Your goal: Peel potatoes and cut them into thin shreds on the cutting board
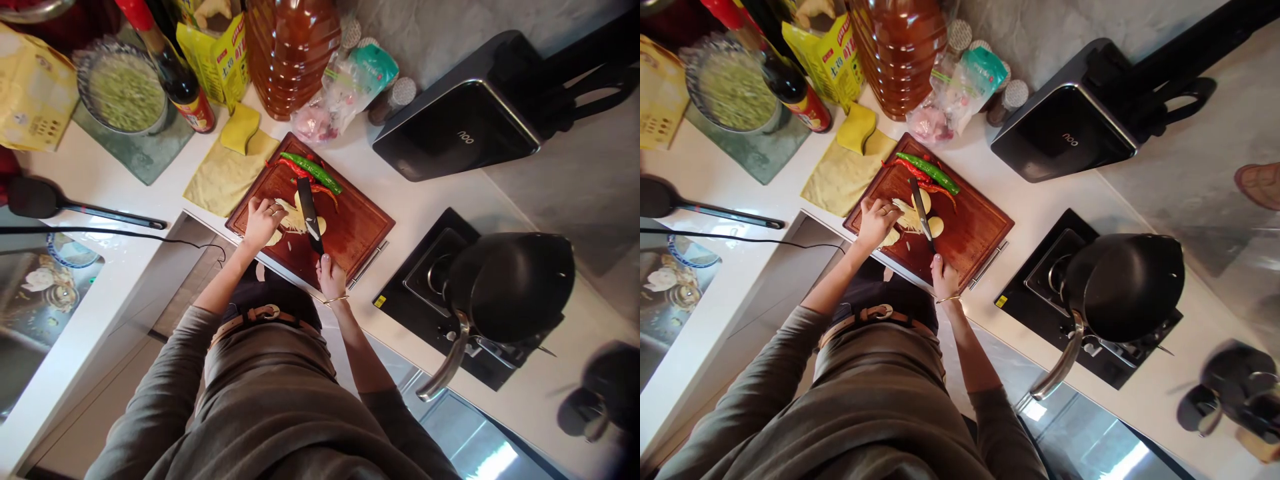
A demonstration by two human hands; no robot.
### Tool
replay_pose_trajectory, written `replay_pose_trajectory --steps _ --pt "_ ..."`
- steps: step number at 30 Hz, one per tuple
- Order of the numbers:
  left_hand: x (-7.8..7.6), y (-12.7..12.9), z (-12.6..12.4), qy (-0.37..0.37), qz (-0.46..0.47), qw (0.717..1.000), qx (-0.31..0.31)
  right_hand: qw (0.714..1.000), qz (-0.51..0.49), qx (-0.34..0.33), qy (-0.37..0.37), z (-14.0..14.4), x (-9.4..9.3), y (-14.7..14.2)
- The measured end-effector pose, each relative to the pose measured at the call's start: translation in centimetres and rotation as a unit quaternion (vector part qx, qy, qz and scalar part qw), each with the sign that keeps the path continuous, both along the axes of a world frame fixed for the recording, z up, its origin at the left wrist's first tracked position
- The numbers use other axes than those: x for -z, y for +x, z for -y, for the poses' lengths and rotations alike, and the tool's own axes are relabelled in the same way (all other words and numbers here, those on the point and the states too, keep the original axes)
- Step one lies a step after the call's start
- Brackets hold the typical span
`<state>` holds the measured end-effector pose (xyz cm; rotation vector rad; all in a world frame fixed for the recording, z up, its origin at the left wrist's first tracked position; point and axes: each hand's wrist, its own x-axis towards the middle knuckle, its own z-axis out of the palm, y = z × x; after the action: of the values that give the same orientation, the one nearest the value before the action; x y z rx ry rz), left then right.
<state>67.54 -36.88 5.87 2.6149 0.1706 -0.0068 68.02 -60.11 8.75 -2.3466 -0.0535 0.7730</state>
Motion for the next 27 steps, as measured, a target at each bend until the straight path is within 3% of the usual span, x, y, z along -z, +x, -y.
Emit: replay_pose_trajectory --steps 5,10,15,19,24,27 --pt "1.0 -0.1 0.5 0.002 0.002 1.0 -0.024 1.0 -0.007 0.022 0.02 -0.3 0.0 0.0" --pt "0.3 0.7 0.7 -0.095 0.03 0.985 -0.14 0.999 -0.015 0.039 0.032 -0.3 0.0 -0.1" --pt "-0.7 0.5 0.7 -0.262 -0.018 0.932 -0.249 0.994 -0.042 0.065 0.078 -0.8 -0.5 -0.1" --pt "-1.3 0.1 1.7 -0.329 -0.084 0.883 -0.323 0.991 -0.051 0.069 0.103 -1.3 -0.7 -0.1" --pt "-2.2 0.1 2.7 -0.368 -0.102 0.858 -0.343 0.996 -0.009 0.021 0.088 -1.0 -0.1 -0.2" --pt "-2.5 0.1 2.7 -0.359 -0.086 0.864 -0.341 0.998 0.003 0.006 0.065 -0.9 0.1 -0.2"
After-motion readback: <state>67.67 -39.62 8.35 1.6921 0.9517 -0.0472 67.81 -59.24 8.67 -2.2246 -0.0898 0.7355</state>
